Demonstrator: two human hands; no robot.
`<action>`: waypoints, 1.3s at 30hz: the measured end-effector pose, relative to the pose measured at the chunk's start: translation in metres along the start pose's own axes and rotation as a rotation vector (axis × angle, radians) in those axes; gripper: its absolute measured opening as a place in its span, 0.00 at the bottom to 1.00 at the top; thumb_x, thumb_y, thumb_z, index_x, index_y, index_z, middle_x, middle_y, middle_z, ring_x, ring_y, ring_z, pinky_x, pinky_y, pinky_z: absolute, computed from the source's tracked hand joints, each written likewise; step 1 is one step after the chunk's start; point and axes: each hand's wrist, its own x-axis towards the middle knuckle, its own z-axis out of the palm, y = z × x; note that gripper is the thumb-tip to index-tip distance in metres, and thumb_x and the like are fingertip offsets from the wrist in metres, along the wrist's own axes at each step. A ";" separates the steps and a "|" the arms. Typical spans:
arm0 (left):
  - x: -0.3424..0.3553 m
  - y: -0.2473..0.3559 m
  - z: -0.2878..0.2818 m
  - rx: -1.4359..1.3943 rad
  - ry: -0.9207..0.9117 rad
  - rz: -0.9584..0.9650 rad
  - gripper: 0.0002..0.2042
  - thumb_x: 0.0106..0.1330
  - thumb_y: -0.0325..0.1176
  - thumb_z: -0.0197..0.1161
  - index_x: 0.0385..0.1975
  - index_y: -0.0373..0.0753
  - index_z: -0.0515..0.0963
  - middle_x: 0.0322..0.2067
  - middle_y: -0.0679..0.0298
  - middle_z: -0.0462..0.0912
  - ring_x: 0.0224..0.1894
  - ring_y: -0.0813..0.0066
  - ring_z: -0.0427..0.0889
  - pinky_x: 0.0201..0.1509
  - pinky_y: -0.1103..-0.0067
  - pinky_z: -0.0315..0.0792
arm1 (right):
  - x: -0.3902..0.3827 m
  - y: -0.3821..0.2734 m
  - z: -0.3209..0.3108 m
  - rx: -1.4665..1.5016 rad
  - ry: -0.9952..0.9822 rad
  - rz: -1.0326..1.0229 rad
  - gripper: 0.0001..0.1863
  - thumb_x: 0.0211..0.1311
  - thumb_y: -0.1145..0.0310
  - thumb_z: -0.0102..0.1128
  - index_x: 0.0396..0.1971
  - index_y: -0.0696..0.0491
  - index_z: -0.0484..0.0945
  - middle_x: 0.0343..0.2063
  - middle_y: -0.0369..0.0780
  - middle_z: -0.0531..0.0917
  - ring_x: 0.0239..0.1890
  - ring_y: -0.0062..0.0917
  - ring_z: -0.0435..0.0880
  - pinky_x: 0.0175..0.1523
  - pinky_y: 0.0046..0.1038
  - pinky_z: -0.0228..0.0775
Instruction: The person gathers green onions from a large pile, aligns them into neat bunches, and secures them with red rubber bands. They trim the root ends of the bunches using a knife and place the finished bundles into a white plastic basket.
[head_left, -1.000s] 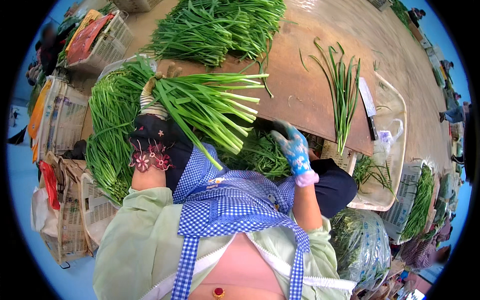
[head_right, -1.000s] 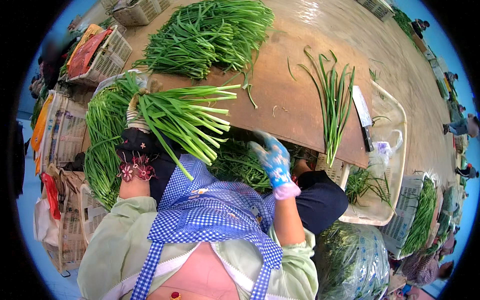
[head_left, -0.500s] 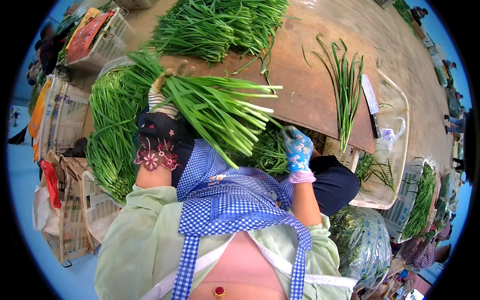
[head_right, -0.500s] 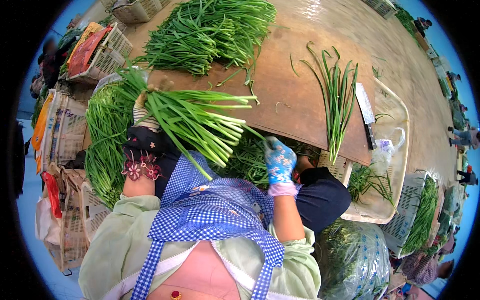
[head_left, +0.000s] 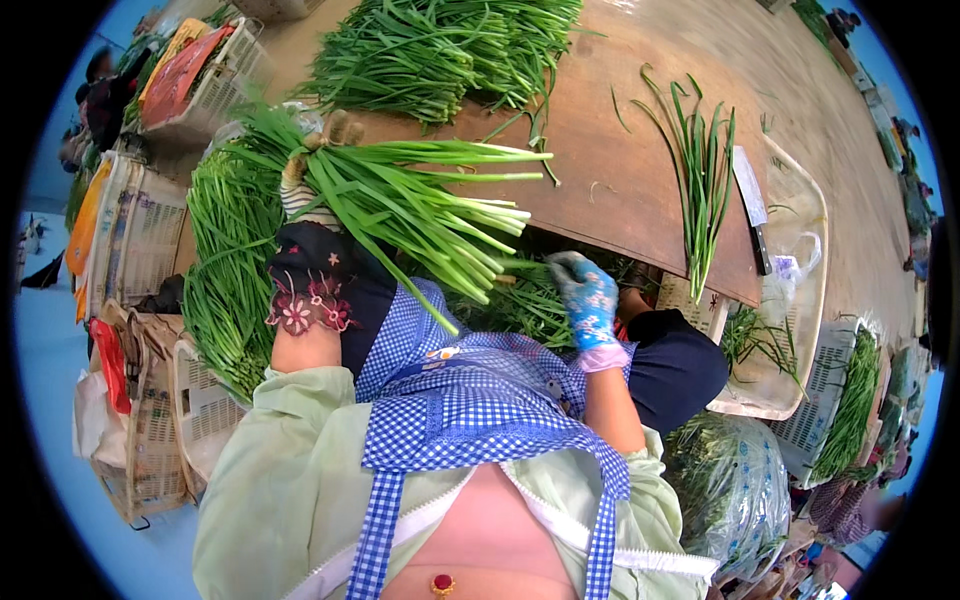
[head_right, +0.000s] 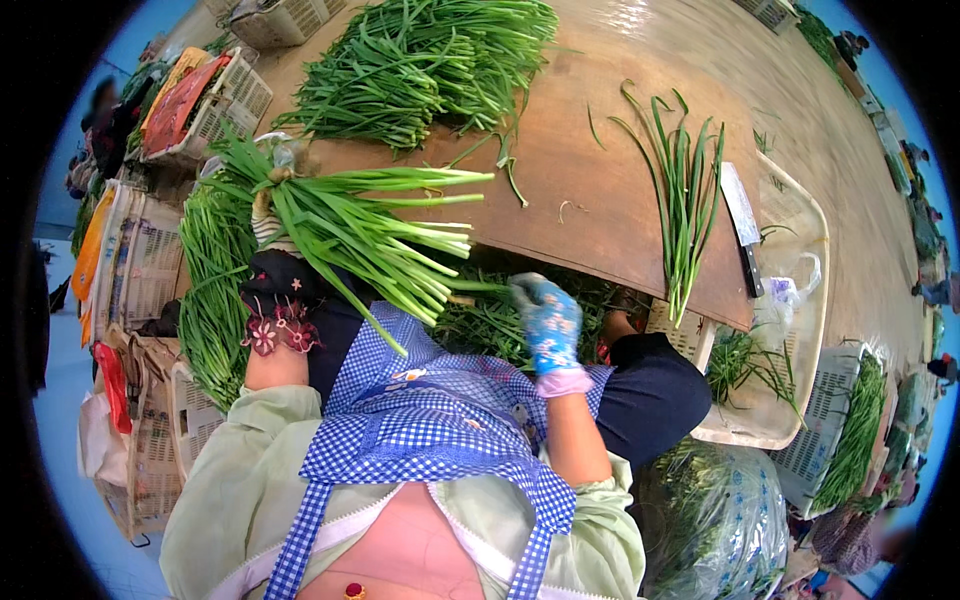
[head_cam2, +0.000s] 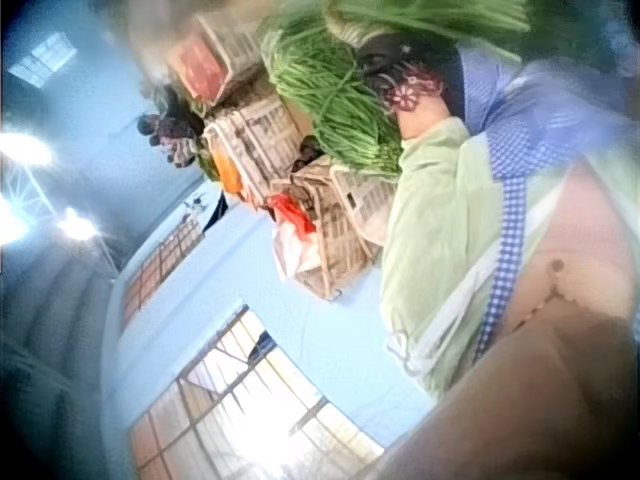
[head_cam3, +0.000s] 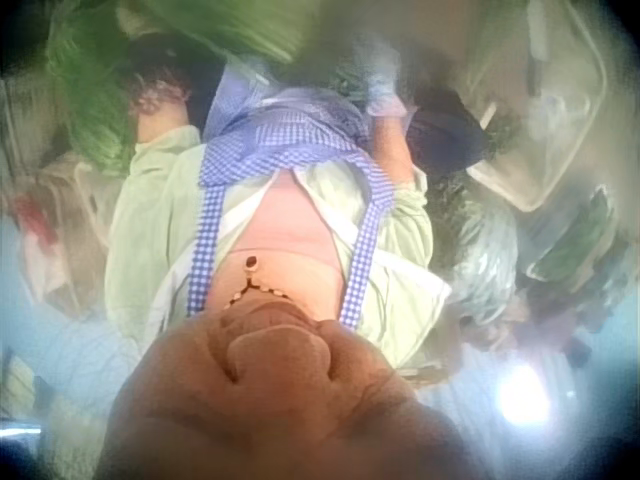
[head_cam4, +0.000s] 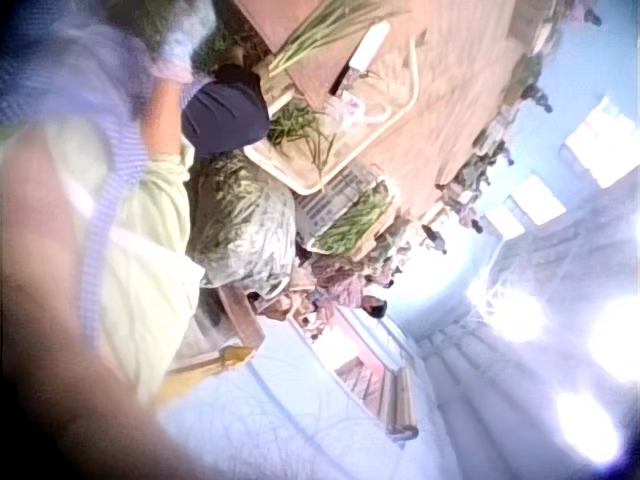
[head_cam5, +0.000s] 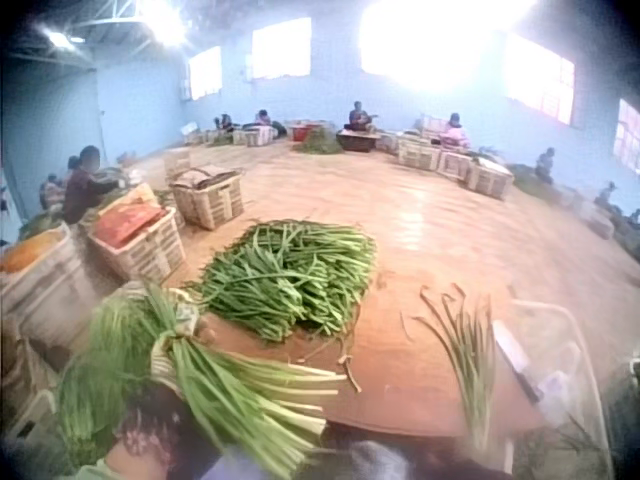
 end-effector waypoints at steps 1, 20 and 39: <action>-0.003 0.004 0.002 0.027 0.051 0.042 0.18 0.63 0.42 0.56 0.44 0.33 0.72 0.41 0.56 0.77 0.42 0.62 0.79 0.46 0.65 0.77 | -0.001 0.027 -0.007 -0.345 0.040 -0.012 0.07 0.50 0.66 0.61 0.30 0.50 0.81 0.30 0.40 0.82 0.34 0.32 0.82 0.36 0.28 0.72; 0.003 -0.016 0.011 -0.009 0.047 -0.104 0.13 0.53 0.37 0.64 0.36 0.37 0.78 0.57 0.55 0.67 0.61 0.49 0.61 0.59 0.53 0.64 | -0.007 -0.085 0.026 0.694 -0.173 0.184 0.08 0.52 0.71 0.62 0.31 0.58 0.77 0.23 0.34 0.77 0.27 0.15 0.72 0.34 0.20 0.66; 0.011 -0.027 0.026 -0.118 0.153 -0.136 0.10 0.55 0.35 0.61 0.34 0.39 0.81 0.55 0.51 0.69 0.57 0.47 0.66 0.56 0.48 0.64 | 0.006 -0.091 0.024 0.177 0.203 -0.375 0.06 0.50 0.68 0.62 0.27 0.53 0.80 0.22 0.43 0.81 0.26 0.37 0.80 0.31 0.34 0.71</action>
